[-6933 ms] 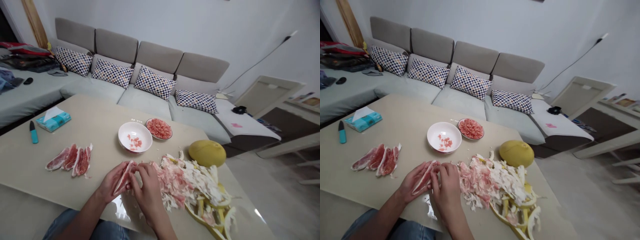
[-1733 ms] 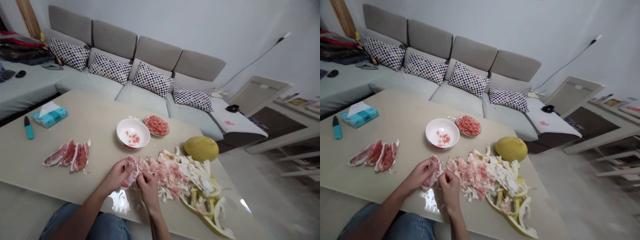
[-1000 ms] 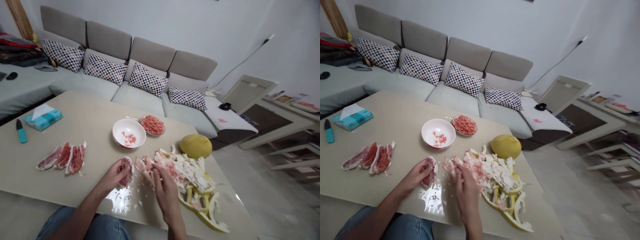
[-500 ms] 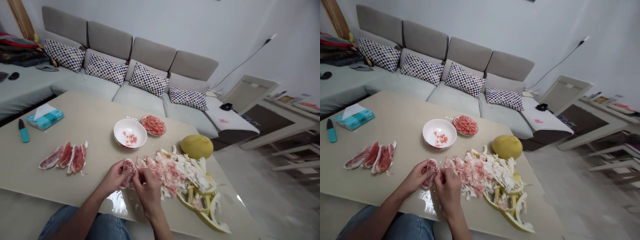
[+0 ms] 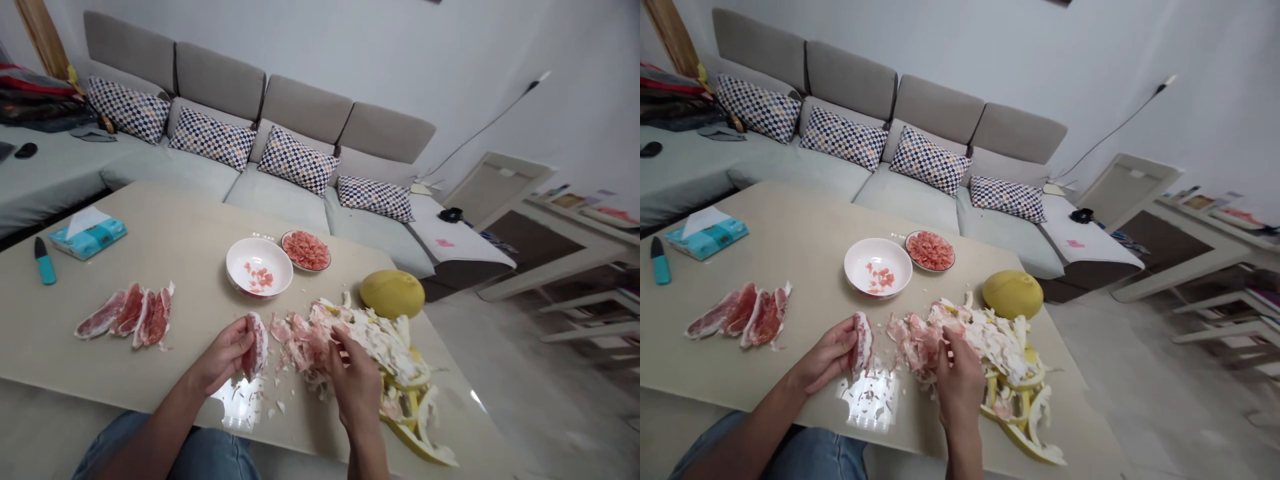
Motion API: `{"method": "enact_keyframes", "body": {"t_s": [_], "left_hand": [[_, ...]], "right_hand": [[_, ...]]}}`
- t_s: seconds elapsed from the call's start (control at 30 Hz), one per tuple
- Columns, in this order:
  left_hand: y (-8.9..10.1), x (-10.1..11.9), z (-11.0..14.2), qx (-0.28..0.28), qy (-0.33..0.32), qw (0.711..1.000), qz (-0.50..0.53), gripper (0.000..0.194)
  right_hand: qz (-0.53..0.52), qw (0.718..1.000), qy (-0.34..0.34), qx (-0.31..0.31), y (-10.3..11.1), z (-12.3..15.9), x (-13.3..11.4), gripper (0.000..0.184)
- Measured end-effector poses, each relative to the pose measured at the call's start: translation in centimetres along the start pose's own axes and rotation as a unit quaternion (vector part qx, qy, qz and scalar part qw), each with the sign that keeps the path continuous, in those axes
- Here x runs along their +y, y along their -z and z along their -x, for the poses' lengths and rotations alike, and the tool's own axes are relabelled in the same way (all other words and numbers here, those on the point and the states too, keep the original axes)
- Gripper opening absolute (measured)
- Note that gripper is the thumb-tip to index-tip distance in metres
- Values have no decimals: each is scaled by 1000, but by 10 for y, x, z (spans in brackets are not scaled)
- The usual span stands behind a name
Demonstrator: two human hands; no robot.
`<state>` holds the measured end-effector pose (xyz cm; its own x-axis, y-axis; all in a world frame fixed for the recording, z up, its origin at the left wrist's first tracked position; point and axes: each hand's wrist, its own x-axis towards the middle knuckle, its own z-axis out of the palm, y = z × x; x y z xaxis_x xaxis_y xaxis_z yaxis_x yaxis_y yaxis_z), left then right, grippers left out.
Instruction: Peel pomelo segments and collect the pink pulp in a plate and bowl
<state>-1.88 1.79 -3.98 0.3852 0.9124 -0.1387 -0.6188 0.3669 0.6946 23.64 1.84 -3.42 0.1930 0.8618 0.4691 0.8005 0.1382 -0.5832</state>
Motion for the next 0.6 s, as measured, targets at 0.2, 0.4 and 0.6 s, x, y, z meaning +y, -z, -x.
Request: {"method": "enact_keyframes", "body": {"t_s": [0.2,0.4,0.6], "left_hand": [[-6,3,1,18,-6,999,-37,24],[-10,5,1,-32,-23,995,-97,22],[-10,8,2,-48,-54,984,-165,21]], "right_hand": [[-58,997,7,-44,-3,10,-33,24],[-227,950,18,-212,-9,17,-94,19],[-193,957,25,-215,-12,15,-99,13]]}}
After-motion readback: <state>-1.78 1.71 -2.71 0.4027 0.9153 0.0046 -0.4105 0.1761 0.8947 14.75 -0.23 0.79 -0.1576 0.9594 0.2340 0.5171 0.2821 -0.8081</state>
